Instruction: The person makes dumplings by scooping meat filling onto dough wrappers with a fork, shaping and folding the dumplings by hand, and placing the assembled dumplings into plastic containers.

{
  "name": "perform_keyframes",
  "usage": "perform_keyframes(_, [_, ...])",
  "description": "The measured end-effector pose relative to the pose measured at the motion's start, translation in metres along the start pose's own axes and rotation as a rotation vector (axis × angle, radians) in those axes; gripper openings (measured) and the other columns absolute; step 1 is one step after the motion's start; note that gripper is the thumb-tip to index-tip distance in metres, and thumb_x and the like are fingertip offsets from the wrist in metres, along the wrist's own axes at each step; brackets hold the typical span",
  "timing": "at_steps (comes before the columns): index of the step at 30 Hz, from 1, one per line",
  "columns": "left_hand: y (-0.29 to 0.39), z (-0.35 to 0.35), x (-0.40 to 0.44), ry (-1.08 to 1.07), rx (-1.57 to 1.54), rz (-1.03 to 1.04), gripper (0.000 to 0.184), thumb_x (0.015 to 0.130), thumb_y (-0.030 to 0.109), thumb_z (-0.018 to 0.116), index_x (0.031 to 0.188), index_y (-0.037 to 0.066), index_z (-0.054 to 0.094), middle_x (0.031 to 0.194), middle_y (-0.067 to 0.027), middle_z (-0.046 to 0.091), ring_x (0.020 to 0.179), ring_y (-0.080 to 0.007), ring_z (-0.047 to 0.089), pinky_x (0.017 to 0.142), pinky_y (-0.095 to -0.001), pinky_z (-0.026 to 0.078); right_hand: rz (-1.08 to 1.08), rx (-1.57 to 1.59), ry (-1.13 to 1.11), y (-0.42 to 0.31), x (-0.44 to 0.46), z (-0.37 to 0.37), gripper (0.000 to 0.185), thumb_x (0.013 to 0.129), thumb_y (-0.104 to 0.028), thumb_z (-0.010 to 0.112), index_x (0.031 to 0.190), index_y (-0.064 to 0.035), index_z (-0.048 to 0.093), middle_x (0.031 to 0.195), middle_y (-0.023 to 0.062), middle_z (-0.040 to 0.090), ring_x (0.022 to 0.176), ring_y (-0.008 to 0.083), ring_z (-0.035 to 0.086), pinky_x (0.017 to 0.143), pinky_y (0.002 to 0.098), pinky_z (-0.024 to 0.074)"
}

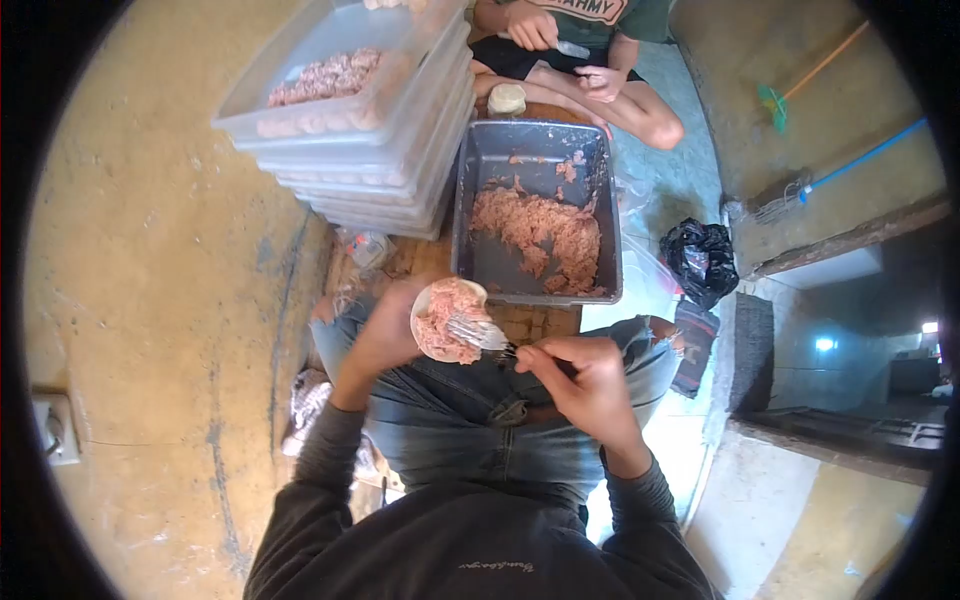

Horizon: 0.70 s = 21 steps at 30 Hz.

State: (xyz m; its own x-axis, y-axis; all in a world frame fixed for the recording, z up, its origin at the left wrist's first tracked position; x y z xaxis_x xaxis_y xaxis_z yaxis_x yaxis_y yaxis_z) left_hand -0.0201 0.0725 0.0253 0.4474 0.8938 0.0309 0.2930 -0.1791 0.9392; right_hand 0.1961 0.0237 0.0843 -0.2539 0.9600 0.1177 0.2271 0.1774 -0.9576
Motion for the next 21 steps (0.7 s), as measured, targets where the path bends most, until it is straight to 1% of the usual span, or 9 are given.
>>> perform_keyframes(1, [0.003, 0.011, 0.005, 0.010, -0.117, -0.002, 0.043, 0.075, 0.014, 0.090, 0.109, 0.000, 0.068, 0.102, -0.0068, 0.073, 0.097, -0.0168, 0.067, 0.090, -0.0324, 0.052, -0.007, 0.013, 0.013, 0.015, -0.001, 0.009, 0.013, 0.094, -0.005, 0.074, 0.086, 0.0051, 0.073, 0.074, 0.0147, 0.072, 0.064, 0.0158, 0.071, 0.059, 0.0291, 0.0510])
perform_keyframes(3, [0.002, 0.024, 0.006, 0.142, 0.232, 0.234, 0.041, 0.073, 0.012, 0.089, 0.106, 0.002, 0.066, 0.099, -0.0039, 0.070, 0.091, -0.0127, 0.064, 0.086, -0.0300, 0.053, 0.044, 0.018, -0.003, 0.041, 0.000, 0.018, 0.015, 0.094, -0.007, 0.075, 0.086, 0.0055, 0.073, 0.075, 0.0150, 0.073, 0.067, 0.0175, 0.072, 0.061, 0.0301, 0.0518])
perform_keyframes(5, [-0.018, 0.031, 0.020, 0.081, -0.298, 0.002, 0.038, 0.071, 0.011, 0.090, 0.099, 0.005, 0.066, 0.094, -0.0010, 0.067, 0.086, -0.0097, 0.060, 0.081, -0.0285, 0.052, 0.039, -0.165, -0.031, 0.026, -0.009, -0.009, 0.012, 0.094, -0.005, 0.074, 0.088, 0.0052, 0.074, 0.077, 0.0150, 0.074, 0.070, 0.0176, 0.072, 0.063, 0.0300, 0.0526])
perform_keyframes(6, [-0.022, 0.035, 0.018, 0.103, -0.507, -0.047, 0.042, 0.068, 0.012, 0.093, 0.103, 0.006, 0.070, 0.092, 0.0005, 0.065, 0.084, -0.0084, 0.059, 0.078, -0.0279, 0.051, 0.027, -0.119, 0.010, 0.026, -0.019, -0.024, 0.010, 0.094, -0.004, 0.073, 0.089, 0.0049, 0.074, 0.078, 0.0136, 0.075, 0.070, 0.0162, 0.072, 0.064, 0.0292, 0.0525])
perform_keyframes(10, [0.025, 0.059, 0.033, -0.121, -0.433, 0.020, 0.073, 0.064, 0.028, 0.100, 0.123, -0.002, 0.070, 0.098, -0.0023, 0.071, 0.082, -0.0098, 0.064, 0.075, -0.0271, 0.053, 0.043, 0.094, 0.093, 0.048, -0.036, -0.049, 0.008, 0.096, 0.001, 0.069, 0.096, 0.0041, 0.076, 0.084, 0.0080, 0.076, 0.072, 0.0104, 0.066, 0.065, 0.0267, 0.0509])
perform_keyframes(15, [0.083, 0.098, 0.047, -0.284, -0.097, 0.319, 0.064, 0.069, 0.020, 0.097, 0.125, 0.002, 0.071, 0.108, -0.0081, 0.077, 0.084, -0.0116, 0.068, 0.076, -0.0289, 0.057, -0.116, 0.021, 0.052, 0.068, -0.025, -0.031, 0.009, 0.097, 0.001, 0.067, 0.099, 0.0051, 0.075, 0.087, 0.0127, 0.075, 0.074, 0.0183, 0.070, 0.068, 0.0282, 0.0520])
perform_keyframes(17, [0.050, 0.083, 0.052, -0.165, -0.172, 0.062, 0.048, 0.069, 0.022, 0.097, 0.106, 0.003, 0.073, 0.102, -0.0069, 0.076, 0.082, -0.0120, 0.067, 0.071, -0.0304, 0.054, -0.152, -0.036, 0.106, 0.059, -0.023, -0.040, 0.009, 0.097, 0.000, 0.067, 0.099, 0.0053, 0.074, 0.084, 0.0146, 0.074, 0.074, 0.0217, 0.071, 0.069, 0.0294, 0.0530])
perform_keyframes(18, [0.022, 0.072, 0.052, -0.110, 0.129, 0.247, 0.045, 0.065, 0.027, 0.099, 0.083, 0.005, 0.064, 0.092, -0.0052, 0.072, 0.079, -0.0121, 0.064, 0.067, -0.0317, 0.049, -0.157, 0.006, 0.146, 0.059, -0.025, -0.048, 0.009, 0.096, 0.000, 0.067, 0.099, 0.0053, 0.073, 0.084, 0.0149, 0.074, 0.075, 0.0213, 0.071, 0.069, 0.0295, 0.0530])
perform_keyframes(21, [0.041, 0.060, 0.043, 0.099, -0.151, 0.096, 0.048, 0.062, 0.022, 0.101, 0.075, 0.004, 0.059, 0.078, -0.0031, 0.061, 0.071, -0.0107, 0.055, 0.062, -0.0303, 0.043, -0.102, 0.089, 0.131, 0.068, -0.034, -0.042, 0.007, 0.096, -0.001, 0.068, 0.097, 0.0051, 0.072, 0.085, 0.0157, 0.072, 0.077, 0.0218, 0.071, 0.068, 0.0296, 0.0527])
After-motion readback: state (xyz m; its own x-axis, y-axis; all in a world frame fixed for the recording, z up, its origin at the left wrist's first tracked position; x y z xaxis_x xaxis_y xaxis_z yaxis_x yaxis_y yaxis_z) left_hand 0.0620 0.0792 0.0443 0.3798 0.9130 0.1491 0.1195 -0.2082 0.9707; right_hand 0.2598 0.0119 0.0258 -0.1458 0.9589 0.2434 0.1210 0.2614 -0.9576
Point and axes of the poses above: each hand's wrist, its own x-axis towards the middle knuckle, its own z-axis out of the palm, y = z × x, the point moved 8 cm from there along x, towards the middle knuckle
